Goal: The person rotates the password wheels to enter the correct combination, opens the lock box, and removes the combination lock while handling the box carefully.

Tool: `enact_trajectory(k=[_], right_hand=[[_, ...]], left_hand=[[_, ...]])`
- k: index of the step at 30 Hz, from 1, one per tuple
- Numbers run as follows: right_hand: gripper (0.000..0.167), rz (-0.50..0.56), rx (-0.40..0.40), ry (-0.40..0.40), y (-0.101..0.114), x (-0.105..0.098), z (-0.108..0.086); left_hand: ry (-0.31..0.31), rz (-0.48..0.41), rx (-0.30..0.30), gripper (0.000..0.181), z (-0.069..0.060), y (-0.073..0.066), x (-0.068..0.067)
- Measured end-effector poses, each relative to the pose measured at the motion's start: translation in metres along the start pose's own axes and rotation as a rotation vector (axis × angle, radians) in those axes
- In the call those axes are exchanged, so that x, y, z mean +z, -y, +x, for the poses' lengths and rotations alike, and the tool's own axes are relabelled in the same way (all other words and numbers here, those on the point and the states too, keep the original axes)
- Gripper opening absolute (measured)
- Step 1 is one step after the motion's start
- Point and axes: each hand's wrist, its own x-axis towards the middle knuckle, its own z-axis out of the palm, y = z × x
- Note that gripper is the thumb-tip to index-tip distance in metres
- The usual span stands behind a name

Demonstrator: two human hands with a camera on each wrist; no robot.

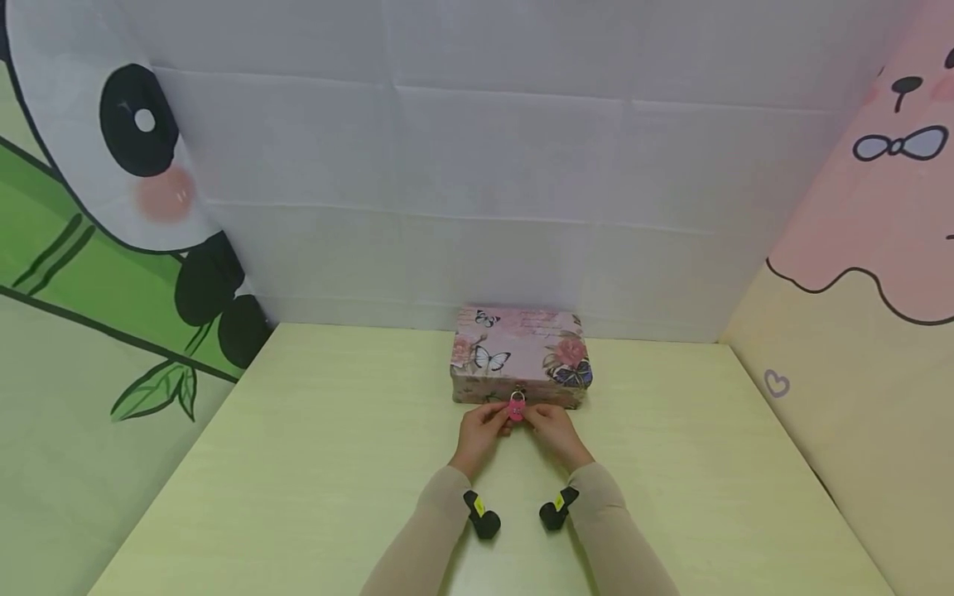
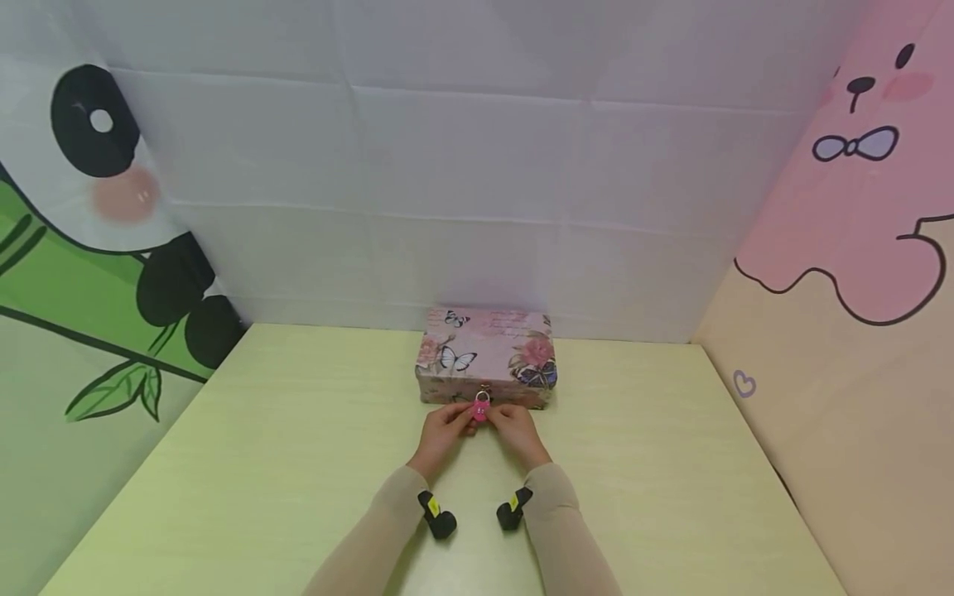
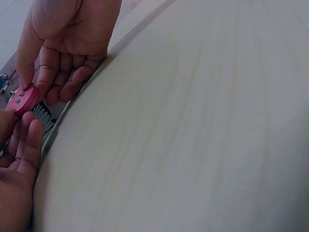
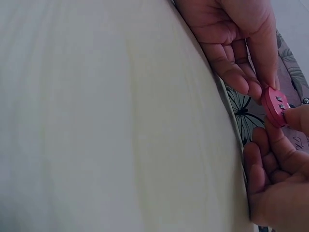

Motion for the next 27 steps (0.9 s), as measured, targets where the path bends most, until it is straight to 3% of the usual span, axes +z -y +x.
enact_trajectory(k=[10,18,21,24,27], right_hand=[[0.026,-0.002,-0.007,-0.003,0.003,0.000,-0.002],[0.026,0.010,-0.007,-0.001,0.002,-0.001,-0.003],[0.028,0.018,0.000,-0.006,0.002,0.000,-0.003],[0.031,0.033,0.018,-0.009,0.001,0.001,-0.003],[0.034,0.051,0.039,-0.011,0.001,0.001,-0.004]], left_hand=[[0.000,-0.014,-0.002,0.021,0.001,0.000,0.000],[-0.010,-0.029,-0.020,0.022,0.012,0.029,-0.001],[-0.016,-0.008,-0.024,0.023,0.013,0.034,0.000],[-0.018,0.009,-0.017,0.023,0.012,0.034,0.000],[-0.015,0.016,-0.018,0.022,0.005,0.018,0.000]])
